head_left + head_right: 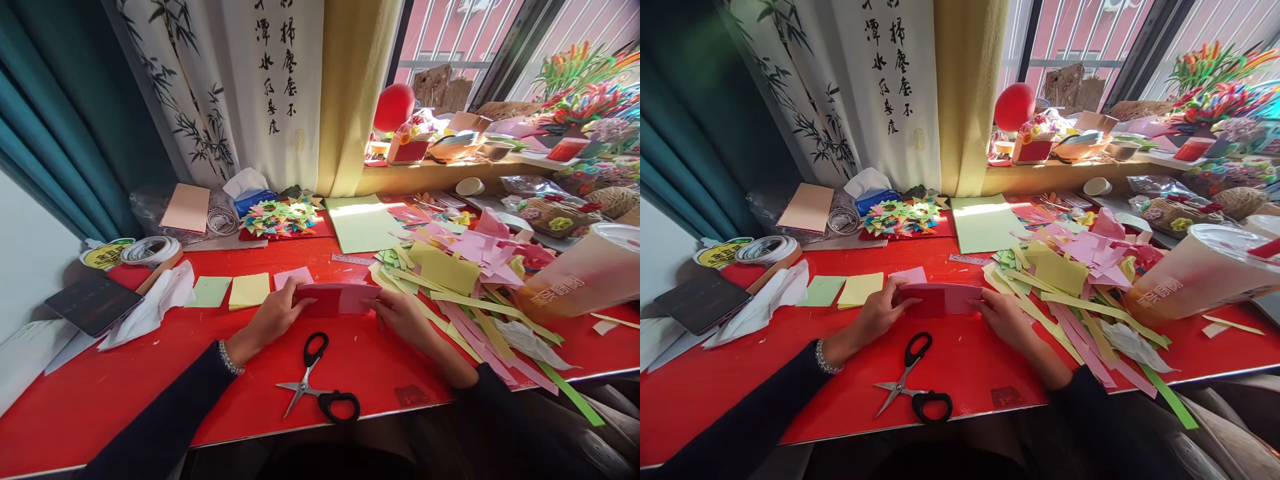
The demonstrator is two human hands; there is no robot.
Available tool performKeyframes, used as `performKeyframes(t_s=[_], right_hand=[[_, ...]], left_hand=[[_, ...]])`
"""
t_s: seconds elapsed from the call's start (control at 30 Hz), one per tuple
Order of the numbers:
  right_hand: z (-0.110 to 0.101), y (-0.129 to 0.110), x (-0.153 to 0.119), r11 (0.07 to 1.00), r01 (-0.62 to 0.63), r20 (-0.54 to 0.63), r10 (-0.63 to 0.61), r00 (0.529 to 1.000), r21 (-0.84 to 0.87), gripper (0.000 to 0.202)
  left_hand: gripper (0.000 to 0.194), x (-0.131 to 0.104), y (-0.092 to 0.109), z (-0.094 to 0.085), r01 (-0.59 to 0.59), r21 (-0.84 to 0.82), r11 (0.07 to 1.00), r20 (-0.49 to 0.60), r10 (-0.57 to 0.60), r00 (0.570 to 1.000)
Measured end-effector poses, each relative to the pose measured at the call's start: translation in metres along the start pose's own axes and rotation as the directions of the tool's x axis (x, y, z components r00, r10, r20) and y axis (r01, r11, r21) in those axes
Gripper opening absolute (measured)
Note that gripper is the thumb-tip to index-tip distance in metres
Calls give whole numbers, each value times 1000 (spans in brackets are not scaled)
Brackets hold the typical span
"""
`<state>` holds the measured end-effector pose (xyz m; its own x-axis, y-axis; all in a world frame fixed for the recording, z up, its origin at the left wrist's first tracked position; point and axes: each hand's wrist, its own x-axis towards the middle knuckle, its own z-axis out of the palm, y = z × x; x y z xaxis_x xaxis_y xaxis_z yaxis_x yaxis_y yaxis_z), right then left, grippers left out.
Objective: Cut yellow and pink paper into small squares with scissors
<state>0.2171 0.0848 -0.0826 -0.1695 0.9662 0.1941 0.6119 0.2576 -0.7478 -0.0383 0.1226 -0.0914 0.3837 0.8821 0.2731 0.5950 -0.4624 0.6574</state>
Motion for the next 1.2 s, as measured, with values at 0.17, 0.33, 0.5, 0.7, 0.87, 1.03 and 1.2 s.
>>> performKeyframes(t_s=[0.17,0.33,0.5,0.7,0.87,1.03,1.2], right_hand=[[1,3,-1,997,-16,50,13,999,70,23],[0,-4,-1,961,-57,58,43,997,271,26],[-10,-7,-3,848,-206,114,172,978,488,33],[-9,-18,-11,519,-264,334,-43,942,813,64],[16,-48,-12,526,-335,339,92,936,782,38],[28,-53,-7,480,-356,273,237,932,802,32],[26,-50,-7,433,-409,311,281,908,803,22]], left_hand=[[26,0,3,-1,21,-1,1000,9,-21,1000],[33,1,14,-7,80,-111,991,4,-80,997],[44,3,27,-13,199,-394,897,108,-169,980],[47,4,43,-19,308,-598,740,161,-265,951],[48,2,46,-17,271,-596,756,108,-259,960],[46,1,41,-14,214,-581,785,76,-209,975],[47,1,41,-16,214,-562,799,104,-188,977]])
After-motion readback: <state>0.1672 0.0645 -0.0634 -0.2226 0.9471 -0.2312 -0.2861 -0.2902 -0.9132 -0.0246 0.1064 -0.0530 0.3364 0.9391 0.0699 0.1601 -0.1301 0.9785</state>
